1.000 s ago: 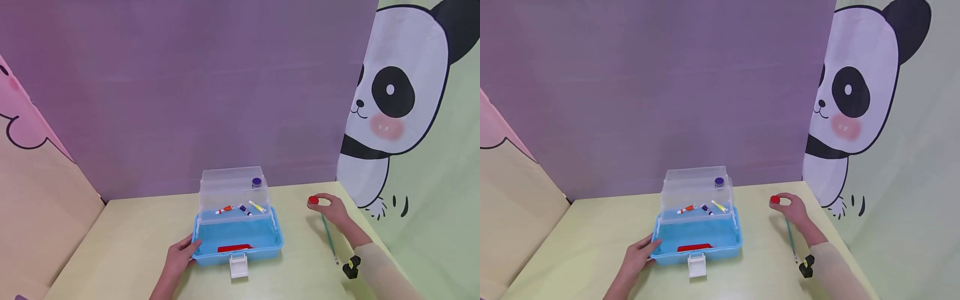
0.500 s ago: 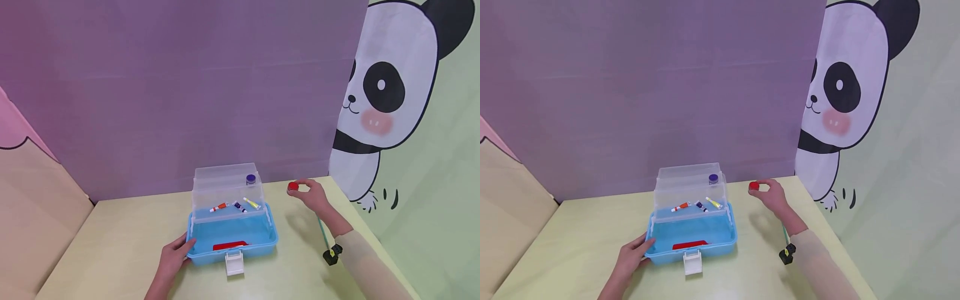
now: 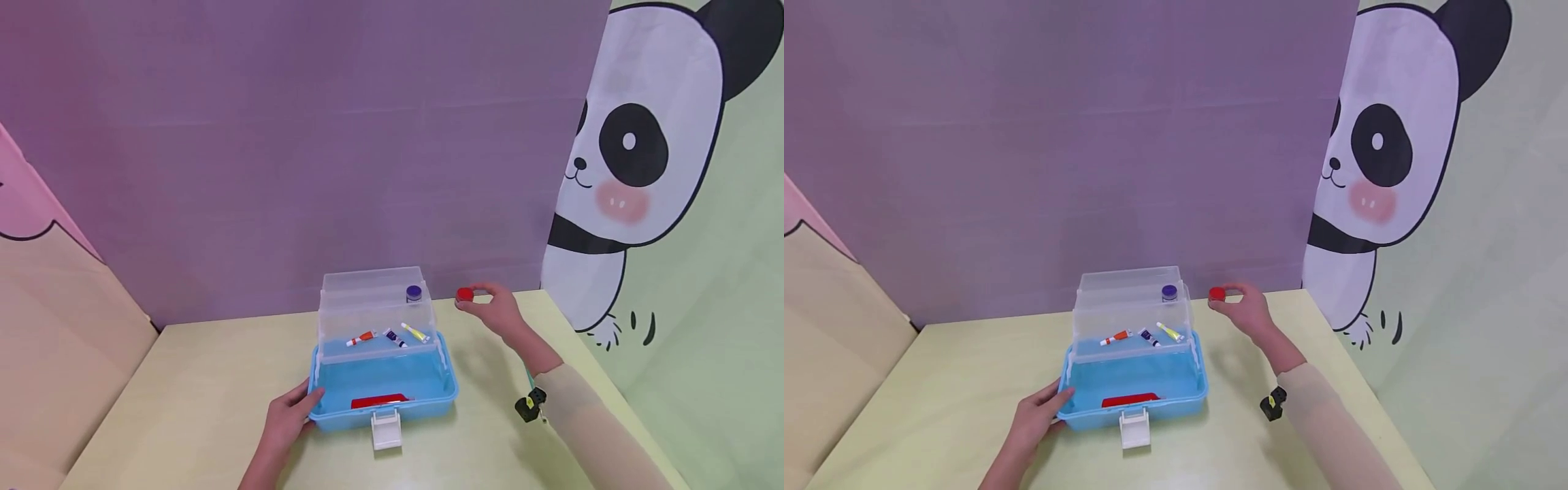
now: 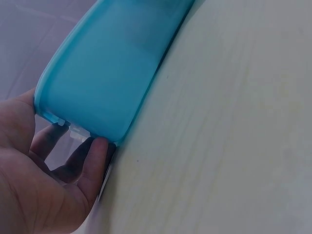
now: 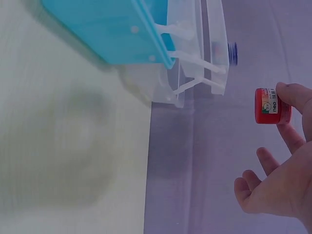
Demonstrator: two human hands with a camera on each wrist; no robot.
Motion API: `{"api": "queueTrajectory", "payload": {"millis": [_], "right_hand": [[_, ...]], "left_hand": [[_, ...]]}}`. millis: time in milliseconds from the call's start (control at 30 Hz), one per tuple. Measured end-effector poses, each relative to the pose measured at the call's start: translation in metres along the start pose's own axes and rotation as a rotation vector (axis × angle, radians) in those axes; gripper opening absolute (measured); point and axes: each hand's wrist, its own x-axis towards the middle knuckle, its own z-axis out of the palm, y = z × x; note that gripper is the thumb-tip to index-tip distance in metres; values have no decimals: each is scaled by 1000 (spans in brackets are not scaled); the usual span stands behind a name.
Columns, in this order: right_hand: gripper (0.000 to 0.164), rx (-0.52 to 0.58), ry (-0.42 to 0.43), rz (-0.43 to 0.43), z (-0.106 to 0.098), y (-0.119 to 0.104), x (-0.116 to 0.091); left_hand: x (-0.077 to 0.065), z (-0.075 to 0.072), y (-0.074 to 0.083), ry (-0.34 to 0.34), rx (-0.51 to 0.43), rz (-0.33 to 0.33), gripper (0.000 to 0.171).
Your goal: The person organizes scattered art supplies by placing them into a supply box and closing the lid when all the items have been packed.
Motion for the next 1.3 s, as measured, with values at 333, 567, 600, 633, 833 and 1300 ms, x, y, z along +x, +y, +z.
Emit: {"api": "queueTrajectory", "payload": {"millis": [333,567,600,633,833,1300], "right_hand": [[49,38,-23,-55,16,-27,10],[47,42,-36,-74,31,-36,18],[48,40,-40,-72,33,-37,19],[49,40,-43,-65,35,-38,20],[51,45,-57,-40,47,-48,24],[51,29,-83,-32,73,-58,33]], "left_hand": [[0,-1,-1,9,-16,2,64],[-2,1,-2,25,-13,-6,63],[-2,1,-2,27,-12,-6,63],[-3,1,-2,27,-10,-4,63],[-5,1,-2,33,-17,6,61],[-9,6,-2,48,-32,25,58]]}}
